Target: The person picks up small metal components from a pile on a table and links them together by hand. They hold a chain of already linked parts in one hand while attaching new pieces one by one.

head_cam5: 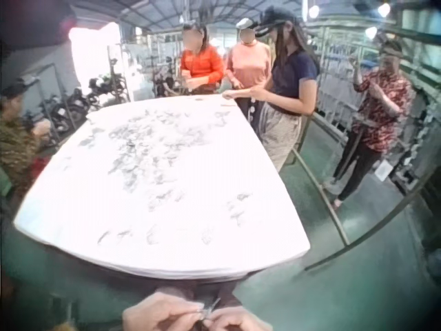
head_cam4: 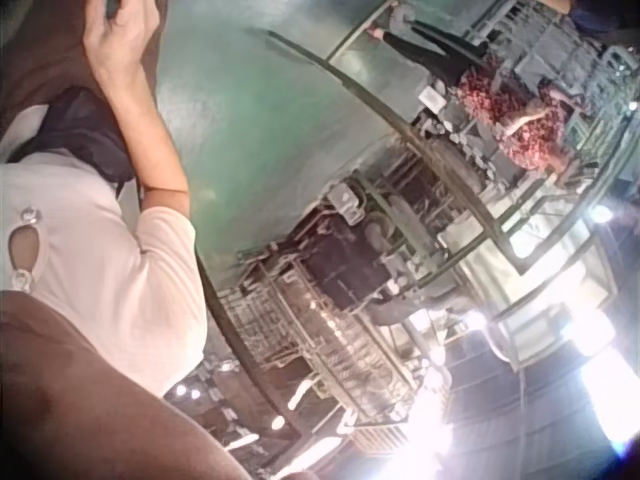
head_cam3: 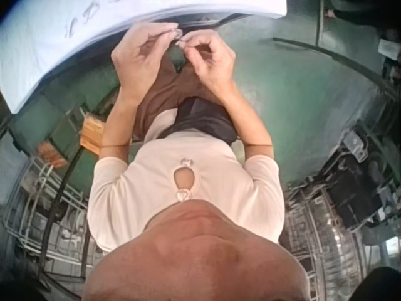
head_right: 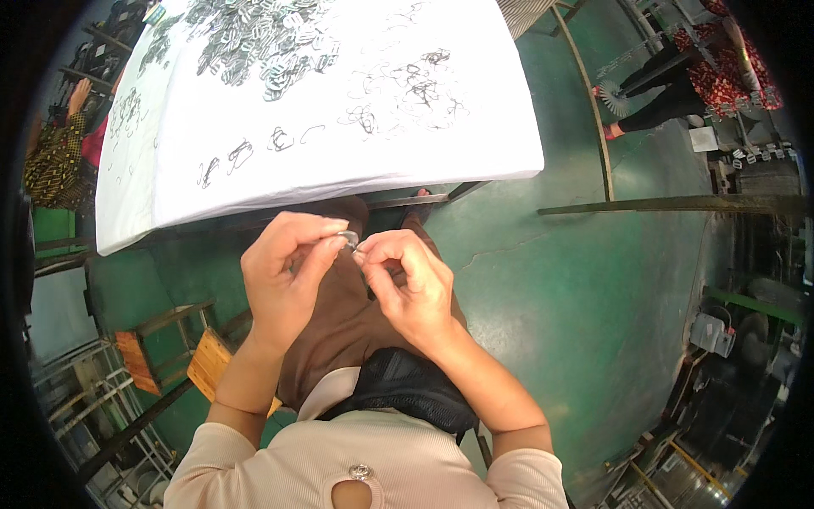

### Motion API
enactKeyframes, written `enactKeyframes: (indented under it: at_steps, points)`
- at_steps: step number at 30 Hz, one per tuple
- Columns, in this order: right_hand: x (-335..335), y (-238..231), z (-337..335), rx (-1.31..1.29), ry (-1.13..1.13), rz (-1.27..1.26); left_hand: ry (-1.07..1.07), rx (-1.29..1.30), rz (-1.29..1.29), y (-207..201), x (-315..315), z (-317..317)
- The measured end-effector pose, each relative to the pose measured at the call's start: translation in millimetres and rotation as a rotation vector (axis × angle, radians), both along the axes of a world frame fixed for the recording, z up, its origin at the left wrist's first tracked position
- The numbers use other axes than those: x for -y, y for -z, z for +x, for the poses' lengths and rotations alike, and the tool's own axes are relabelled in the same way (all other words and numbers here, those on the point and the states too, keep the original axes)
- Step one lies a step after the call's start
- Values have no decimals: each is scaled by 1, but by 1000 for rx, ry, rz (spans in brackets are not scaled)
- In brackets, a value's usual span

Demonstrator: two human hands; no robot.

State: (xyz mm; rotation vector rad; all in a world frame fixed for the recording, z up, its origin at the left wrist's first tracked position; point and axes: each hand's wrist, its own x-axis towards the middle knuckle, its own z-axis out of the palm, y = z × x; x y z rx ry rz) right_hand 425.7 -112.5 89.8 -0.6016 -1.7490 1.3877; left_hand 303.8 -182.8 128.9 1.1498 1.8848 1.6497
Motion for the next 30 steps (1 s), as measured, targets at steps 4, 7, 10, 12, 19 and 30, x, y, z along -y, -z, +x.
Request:
enactKeyframes:
  at_steps: [4,7,10,12,19,30]
  points:
    - [-26,5,4,112,14,80,-6,-109,-5,5,2,-1]
    - [-80,15,1,416,90,173,3,-87,-15,9,2,-2]
    - [-137,35,-18,588,126,151,46,-203,7,12,1,-6]
    - [-163,45,-38,634,142,228,45,-163,15,18,1,-4]
    - [-210,61,-91,861,109,387,5,-58,-54,31,-5,-4]
    - [-234,45,-105,916,159,406,37,-74,-40,42,-6,-14]
